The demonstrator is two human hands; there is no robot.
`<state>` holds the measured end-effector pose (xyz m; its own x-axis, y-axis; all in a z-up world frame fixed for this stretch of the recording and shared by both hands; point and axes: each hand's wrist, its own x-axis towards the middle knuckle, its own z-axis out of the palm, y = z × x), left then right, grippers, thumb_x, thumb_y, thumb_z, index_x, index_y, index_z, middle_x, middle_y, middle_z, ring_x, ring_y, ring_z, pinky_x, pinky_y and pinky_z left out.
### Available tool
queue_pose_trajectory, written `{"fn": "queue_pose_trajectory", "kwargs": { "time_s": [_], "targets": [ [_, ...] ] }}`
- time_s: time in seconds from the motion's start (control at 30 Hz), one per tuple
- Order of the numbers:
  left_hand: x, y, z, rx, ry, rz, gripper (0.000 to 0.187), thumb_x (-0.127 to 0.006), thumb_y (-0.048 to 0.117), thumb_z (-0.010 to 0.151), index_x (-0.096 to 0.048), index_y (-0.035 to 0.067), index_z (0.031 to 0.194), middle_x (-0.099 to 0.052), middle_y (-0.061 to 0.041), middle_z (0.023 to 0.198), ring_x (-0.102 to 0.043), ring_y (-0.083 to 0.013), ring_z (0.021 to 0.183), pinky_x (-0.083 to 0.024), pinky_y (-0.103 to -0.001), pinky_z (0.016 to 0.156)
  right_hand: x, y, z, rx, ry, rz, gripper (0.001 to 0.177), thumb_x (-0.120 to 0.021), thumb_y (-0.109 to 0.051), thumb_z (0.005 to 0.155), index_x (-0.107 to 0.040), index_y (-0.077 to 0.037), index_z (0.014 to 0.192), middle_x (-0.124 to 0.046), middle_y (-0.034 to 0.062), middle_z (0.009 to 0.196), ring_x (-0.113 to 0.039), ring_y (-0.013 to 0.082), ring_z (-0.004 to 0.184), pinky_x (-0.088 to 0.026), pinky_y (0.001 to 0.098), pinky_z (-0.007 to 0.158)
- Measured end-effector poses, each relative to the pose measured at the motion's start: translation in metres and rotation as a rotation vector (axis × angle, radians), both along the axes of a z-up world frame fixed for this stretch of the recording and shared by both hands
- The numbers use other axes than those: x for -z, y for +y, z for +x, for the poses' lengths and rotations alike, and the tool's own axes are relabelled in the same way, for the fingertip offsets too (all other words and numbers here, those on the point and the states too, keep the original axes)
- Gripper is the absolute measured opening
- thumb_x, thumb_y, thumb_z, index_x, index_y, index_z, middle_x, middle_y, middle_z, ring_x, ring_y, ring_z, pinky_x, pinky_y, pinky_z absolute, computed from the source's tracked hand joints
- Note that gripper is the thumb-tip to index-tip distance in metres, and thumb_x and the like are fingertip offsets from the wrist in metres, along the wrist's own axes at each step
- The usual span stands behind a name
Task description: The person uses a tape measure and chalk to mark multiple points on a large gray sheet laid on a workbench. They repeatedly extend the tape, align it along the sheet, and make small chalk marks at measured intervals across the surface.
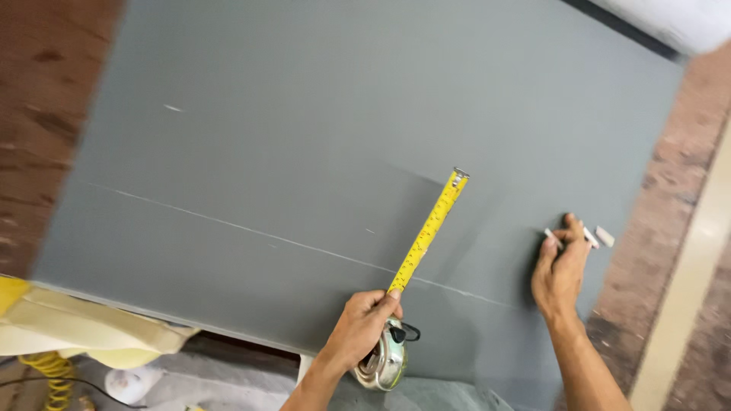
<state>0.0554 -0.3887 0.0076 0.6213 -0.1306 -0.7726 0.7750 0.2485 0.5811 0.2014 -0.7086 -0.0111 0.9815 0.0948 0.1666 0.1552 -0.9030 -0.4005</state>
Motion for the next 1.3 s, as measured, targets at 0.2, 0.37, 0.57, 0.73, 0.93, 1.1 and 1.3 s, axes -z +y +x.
{"fn": "queue_pose_trajectory", "kwargs": {
  "time_s": [0.2, 0.37, 0.57, 0.73, 0.93, 1.1, 1.3],
  "targets": [
    [0.009, -0.095, -0.018, -0.173, 0.049, -0.007, 0.041, -0.057, 0.036, 0.101, -0.069, 0.003, 0.079, -0.059, 0.004, 0.063, -0.048, -0.0047, 0.054, -0.04, -0.026, 0.05, -0.003, -0.028, 0.001, -0.131, -0.01, 0.288, 0.018, -0.054, -0.008, 0.112, -0.053, 0.002, 0.126, -0.058, 0.0165, 0.131, -0.057, 0.0261, 0.12, -0.047, 0.0375, 0.107],
    [0.008, -0.122, -0.031, -0.185, 0.051, 0.158, 0.043, -0.059, 0.037, 0.1, -0.07, 0.002, 0.076, -0.054, 0.002, 0.058, -0.045, -0.0064, 0.05, -0.037, -0.03, 0.047, -0.011, -0.011, -0.001, -0.264, 0.143, 0.387, 0.015, -0.056, -0.009, 0.109, -0.057, 0.002, 0.12, -0.061, 0.0135, 0.12, -0.06, 0.0216, 0.106, -0.049, 0.0342, 0.097],
    [-0.002, -0.124, -0.027, -0.141, 0.112, 0.262, 0.043, -0.06, 0.038, 0.099, -0.072, 0.003, 0.077, -0.052, 0.001, 0.056, -0.044, -0.007, 0.049, -0.036, -0.031, 0.047, -0.012, 0.014, 0.021, -0.319, 0.208, 0.427, 0.016, -0.058, -0.011, 0.11, -0.058, 0.001, 0.12, -0.063, 0.0126, 0.118, -0.058, 0.0203, 0.096, -0.049, 0.0323, 0.087],
    [-0.008, -0.121, -0.034, -0.136, 0.127, 0.26, 0.043, -0.058, 0.039, 0.1, -0.073, 0.004, 0.079, -0.049, 0.0, 0.055, -0.042, -0.007, 0.047, -0.036, -0.031, 0.046, -0.013, 0.046, 0.039, -0.706, 0.059, 0.274, 0.012, -0.062, -0.007, 0.106, -0.06, -0.004, 0.117, -0.066, 0.0137, 0.13, -0.058, 0.0317, 0.129, -0.044, 0.0444, 0.11],
    [-0.011, -0.119, -0.046, -0.112, 0.11, 0.32, 0.045, -0.058, 0.04, 0.101, -0.072, 0.004, 0.076, -0.052, 0.001, 0.05, -0.039, -0.0074, 0.042, -0.033, -0.032, 0.043, -0.003, 0.083, 0.042, -1.083, 0.047, 0.052, 0.015, -0.071, -0.011, 0.096, -0.064, -0.009, 0.109, -0.068, 0.0047, 0.11, -0.057, 0.0279, 0.128, -0.025, 0.0604, 0.123],
    [-0.009, -0.129, -0.043, -0.099, 0.146, 0.414, 0.046, -0.058, 0.041, 0.1, -0.071, 0.005, 0.074, -0.052, -0.001, 0.047, -0.044, -0.0089, 0.04, -0.037, -0.032, 0.042, 0.01, 0.087, 0.041, -1.145, 0.108, 0.046, 0.016, -0.071, -0.01, 0.099, -0.064, -0.008, 0.113, -0.062, 0.0072, 0.105, -0.057, 0.0289, 0.123, -0.025, 0.0609, 0.127],
    [-0.013, -0.13, -0.039, -0.087, 0.195, 0.406, 0.048, -0.056, 0.041, 0.102, -0.07, 0.004, 0.073, -0.054, -0.003, 0.047, -0.046, -0.0101, 0.039, -0.04, -0.034, 0.043, 0.018, 0.084, 0.041, -1.132, 0.088, 0.06, 0.018, -0.071, -0.011, 0.098, -0.064, -0.008, 0.114, -0.061, 0.0077, 0.106, -0.056, 0.0298, 0.118, -0.025, 0.0605, 0.126]
  ]
}}
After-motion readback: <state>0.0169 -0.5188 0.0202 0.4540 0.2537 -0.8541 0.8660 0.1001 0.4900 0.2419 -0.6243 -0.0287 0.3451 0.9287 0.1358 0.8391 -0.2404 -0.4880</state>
